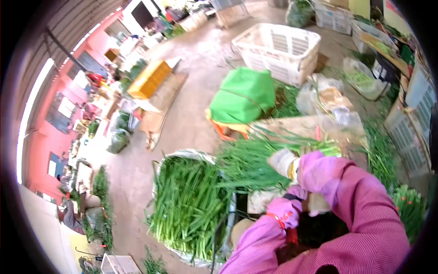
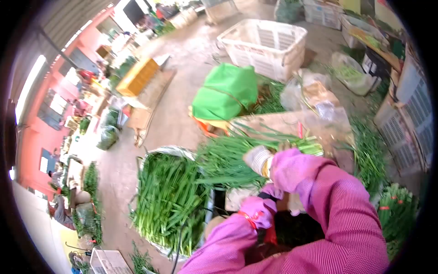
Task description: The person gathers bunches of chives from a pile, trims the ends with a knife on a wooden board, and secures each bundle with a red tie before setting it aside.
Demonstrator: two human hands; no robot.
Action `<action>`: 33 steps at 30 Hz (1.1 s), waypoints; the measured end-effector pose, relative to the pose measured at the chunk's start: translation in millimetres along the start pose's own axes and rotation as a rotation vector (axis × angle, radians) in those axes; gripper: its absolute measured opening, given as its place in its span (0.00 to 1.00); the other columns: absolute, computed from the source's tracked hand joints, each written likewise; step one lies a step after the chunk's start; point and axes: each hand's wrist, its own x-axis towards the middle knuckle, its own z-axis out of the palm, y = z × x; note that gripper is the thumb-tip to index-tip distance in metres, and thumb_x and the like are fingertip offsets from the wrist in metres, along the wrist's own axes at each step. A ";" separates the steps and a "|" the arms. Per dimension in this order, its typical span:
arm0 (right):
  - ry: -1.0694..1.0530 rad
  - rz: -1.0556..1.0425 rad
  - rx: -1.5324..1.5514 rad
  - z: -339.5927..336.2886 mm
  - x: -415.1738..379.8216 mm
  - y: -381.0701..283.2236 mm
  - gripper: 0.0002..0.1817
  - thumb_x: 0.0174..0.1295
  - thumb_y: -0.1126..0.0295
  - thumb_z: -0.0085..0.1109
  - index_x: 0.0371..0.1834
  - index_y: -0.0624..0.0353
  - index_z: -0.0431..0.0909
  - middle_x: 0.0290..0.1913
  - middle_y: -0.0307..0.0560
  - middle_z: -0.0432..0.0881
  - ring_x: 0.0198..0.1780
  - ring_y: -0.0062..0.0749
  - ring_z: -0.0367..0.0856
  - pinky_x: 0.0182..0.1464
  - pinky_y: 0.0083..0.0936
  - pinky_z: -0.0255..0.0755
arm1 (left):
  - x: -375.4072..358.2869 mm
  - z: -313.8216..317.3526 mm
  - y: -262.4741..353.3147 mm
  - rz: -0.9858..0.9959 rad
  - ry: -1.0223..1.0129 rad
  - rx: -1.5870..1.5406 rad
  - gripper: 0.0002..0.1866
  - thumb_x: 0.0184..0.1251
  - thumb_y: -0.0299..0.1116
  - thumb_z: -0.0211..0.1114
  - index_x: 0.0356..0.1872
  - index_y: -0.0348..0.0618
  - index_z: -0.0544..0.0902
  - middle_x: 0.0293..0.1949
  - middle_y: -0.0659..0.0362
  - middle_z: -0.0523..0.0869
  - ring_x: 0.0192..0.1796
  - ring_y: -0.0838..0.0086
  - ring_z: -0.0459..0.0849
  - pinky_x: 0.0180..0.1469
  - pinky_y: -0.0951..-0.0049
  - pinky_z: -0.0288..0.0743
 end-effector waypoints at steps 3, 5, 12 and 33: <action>0.012 0.104 0.335 -28.9 -24.0 -1.2 0.13 0.62 0.64 0.52 0.43 0.55 0.83 0.40 0.51 0.87 0.41 0.49 0.86 0.46 0.37 0.79 | -0.7 5.2 0.7 -0.006 -0.030 0.034 0.25 0.71 0.35 0.51 0.68 0.47 0.70 0.68 0.50 0.72 0.73 0.53 0.63 0.75 0.45 0.46; 0.038 0.082 0.919 -55.6 -43.4 -3.3 0.11 0.64 0.65 0.51 0.41 0.57 0.81 0.38 0.49 0.86 0.39 0.41 0.86 0.43 0.30 0.78 | -0.2 8.2 -0.9 -0.013 -0.048 0.043 0.24 0.70 0.35 0.52 0.67 0.47 0.72 0.67 0.50 0.73 0.72 0.53 0.64 0.75 0.47 0.47; 0.725 0.112 0.495 -57.5 -148.5 52.7 0.18 0.62 0.60 0.58 0.51 0.58 0.81 0.47 0.52 0.85 0.54 0.41 0.82 0.58 0.33 0.73 | 21.0 16.9 -2.6 -0.060 -0.127 0.060 0.21 0.69 0.35 0.54 0.61 0.45 0.78 0.62 0.50 0.78 0.70 0.54 0.69 0.75 0.51 0.50; 0.089 0.260 -0.401 57.8 -152.2 117.4 0.36 0.71 0.53 0.43 0.79 0.55 0.51 0.79 0.55 0.54 0.79 0.54 0.50 0.78 0.57 0.33 | 0.6 -9.2 -10.6 0.003 0.126 0.153 0.52 0.51 0.48 0.70 0.76 0.41 0.54 0.77 0.50 0.57 0.79 0.57 0.52 0.76 0.42 0.41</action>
